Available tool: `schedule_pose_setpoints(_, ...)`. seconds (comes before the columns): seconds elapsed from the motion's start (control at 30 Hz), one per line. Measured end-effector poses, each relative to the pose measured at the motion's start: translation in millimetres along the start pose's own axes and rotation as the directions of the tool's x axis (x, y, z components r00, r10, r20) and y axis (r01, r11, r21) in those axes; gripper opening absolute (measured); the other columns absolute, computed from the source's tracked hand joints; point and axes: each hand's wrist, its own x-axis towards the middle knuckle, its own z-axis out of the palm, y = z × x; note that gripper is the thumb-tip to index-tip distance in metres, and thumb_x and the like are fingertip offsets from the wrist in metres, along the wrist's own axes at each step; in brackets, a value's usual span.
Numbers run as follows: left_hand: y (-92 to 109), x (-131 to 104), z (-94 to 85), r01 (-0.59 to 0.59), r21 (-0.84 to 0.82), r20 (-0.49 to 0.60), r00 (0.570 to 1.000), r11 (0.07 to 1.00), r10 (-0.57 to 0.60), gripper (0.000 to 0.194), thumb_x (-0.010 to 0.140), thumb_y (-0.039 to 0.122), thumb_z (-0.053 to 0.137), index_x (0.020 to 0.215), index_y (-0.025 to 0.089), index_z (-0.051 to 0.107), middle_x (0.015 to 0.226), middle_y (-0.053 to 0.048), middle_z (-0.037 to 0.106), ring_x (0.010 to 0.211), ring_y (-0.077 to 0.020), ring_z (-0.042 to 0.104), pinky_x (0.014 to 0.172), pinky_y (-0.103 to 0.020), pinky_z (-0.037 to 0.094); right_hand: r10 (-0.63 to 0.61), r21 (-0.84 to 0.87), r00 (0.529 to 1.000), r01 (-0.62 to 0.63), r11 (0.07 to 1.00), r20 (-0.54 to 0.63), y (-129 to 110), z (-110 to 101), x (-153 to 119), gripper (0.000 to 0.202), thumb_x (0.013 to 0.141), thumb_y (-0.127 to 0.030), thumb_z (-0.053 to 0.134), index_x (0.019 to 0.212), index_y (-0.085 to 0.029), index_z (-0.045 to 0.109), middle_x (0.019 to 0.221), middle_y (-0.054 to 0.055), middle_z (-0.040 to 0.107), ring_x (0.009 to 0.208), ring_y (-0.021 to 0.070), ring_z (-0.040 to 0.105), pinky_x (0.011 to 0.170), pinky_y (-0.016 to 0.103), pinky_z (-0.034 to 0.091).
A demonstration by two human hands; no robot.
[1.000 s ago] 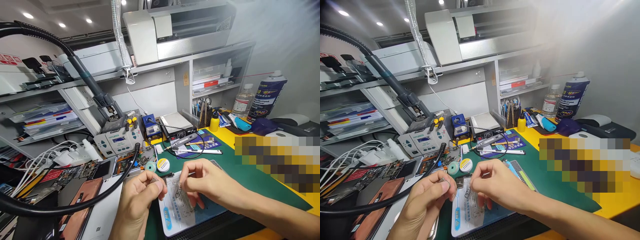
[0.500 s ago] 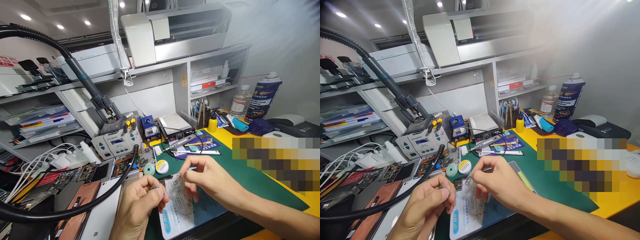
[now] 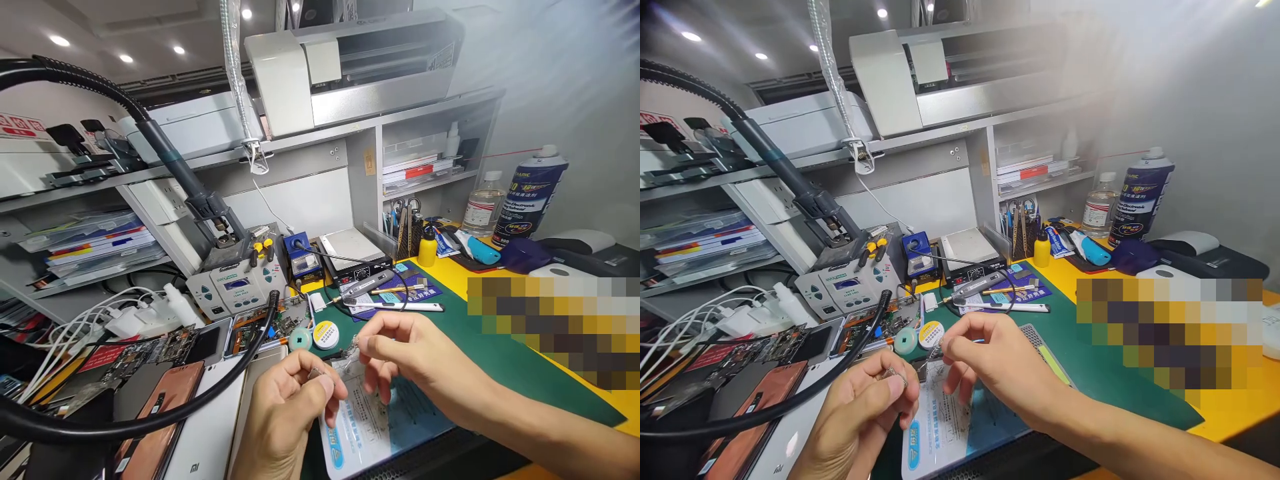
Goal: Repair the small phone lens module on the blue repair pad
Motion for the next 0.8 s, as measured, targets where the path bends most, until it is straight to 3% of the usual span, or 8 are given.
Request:
schedule_pose_setpoints(0.17, 1.1, 2.0, -2.2, 0.055, -0.073, 0.011, 0.998, 0.996, -0.055, 0.024, 0.063, 0.030, 0.078, 0.065, 0.013, 0.061, 0.063, -0.004, 0.064, 0.052, -0.0104, 0.050, 0.049, -0.023, 0.039, 0.038, -0.081, 0.999, -0.038, 0.996, 0.005, 1.0, 1.9, 0.2, 0.014, 0.082, -0.026, 0.065, 0.074, -0.014, 0.064, 0.052, -0.001, 0.060, 0.049, 0.0126, 0.057, 0.049, 0.023, 0.049)
schedule_pose_setpoints(0.37, 2.4, 0.7, -4.2, 0.059, -0.094, 0.012, 0.998, 0.994, -0.058, 0.021, 0.069, 0.028, 0.075, 0.068, 0.012, 0.062, 0.067, -0.004, 0.063, 0.054, -0.0100, 0.050, 0.048, -0.021, 0.039, 0.090, -0.107, 0.996, -0.088, 0.990, 0.017, 1.2, 0.0, 1.8, 0.014, 0.081, -0.027, 0.065, 0.084, -0.013, 0.063, 0.056, 0.000, 0.062, 0.046, 0.0118, 0.054, 0.047, 0.024, 0.046)
schedule_pose_setpoints(0.5, 4.1, -1.1, -4.6, 0.037, -0.038, 0.034, 0.999, 0.999, -0.036, 0.023, 0.068, 0.030, 0.076, 0.067, 0.011, 0.064, 0.066, -0.004, 0.062, 0.054, -0.0100, 0.049, 0.048, -0.020, 0.039, -0.119, -0.240, 0.989, 0.095, 0.966, -0.086, -1.3, -5.9, -3.0, 0.018, 0.083, -0.030, 0.067, 0.096, -0.017, 0.065, 0.072, 0.000, 0.062, 0.058, 0.0117, 0.052, 0.049, 0.021, 0.042)
schedule_pose_setpoints(0.6, 4.3, -1.3, -5.4, 0.039, 0.016, 0.044, 0.998, 0.999, -0.040, 0.024, 0.067, 0.031, 0.077, 0.068, 0.011, 0.064, 0.064, -0.005, 0.062, 0.053, -0.0097, 0.049, 0.048, -0.020, 0.039, -0.277, -0.356, 0.959, 0.237, 0.904, -0.065, -4.5, -7.5, -9.6, 0.014, 0.087, -0.032, 0.066, 0.089, -0.019, 0.067, 0.083, 0.001, 0.062, 0.069, 0.0117, 0.051, 0.058, 0.020, 0.042)
schedule_pose_setpoints(0.67, 3.7, -0.8, -6.4, 0.033, 0.017, 0.019, 0.999, 0.999, -0.034, 0.024, 0.069, 0.031, 0.077, 0.068, 0.011, 0.064, 0.065, -0.004, 0.062, 0.054, -0.0094, 0.048, 0.048, -0.020, 0.039, -0.240, -0.365, 0.971, 0.223, 0.904, -0.001, -6.8, -5.6, -13.6, 0.023, 0.089, -0.037, 0.064, 0.079, -0.017, 0.066, 0.073, 0.000, 0.058, 0.065, 0.0109, 0.048, 0.057, 0.021, 0.039)
schedule_pose_setpoints(0.8, 2.7, 0.4, -7.3, 0.025, -0.033, -0.008, 1.000, 0.999, -0.026, 0.023, 0.072, 0.031, 0.075, 0.070, 0.011, 0.064, 0.067, -0.004, 0.062, 0.054, -0.0088, 0.046, 0.047, -0.019, 0.038, 0.021, -0.335, 0.993, 0.020, 0.942, 0.117, -8.9, 2.2, -15.5, 0.036, 0.085, -0.047, 0.067, 0.072, -0.013, 0.065, 0.056, -0.003, 0.047, 0.051, 0.0081, 0.038, 0.046, 0.020, 0.029)
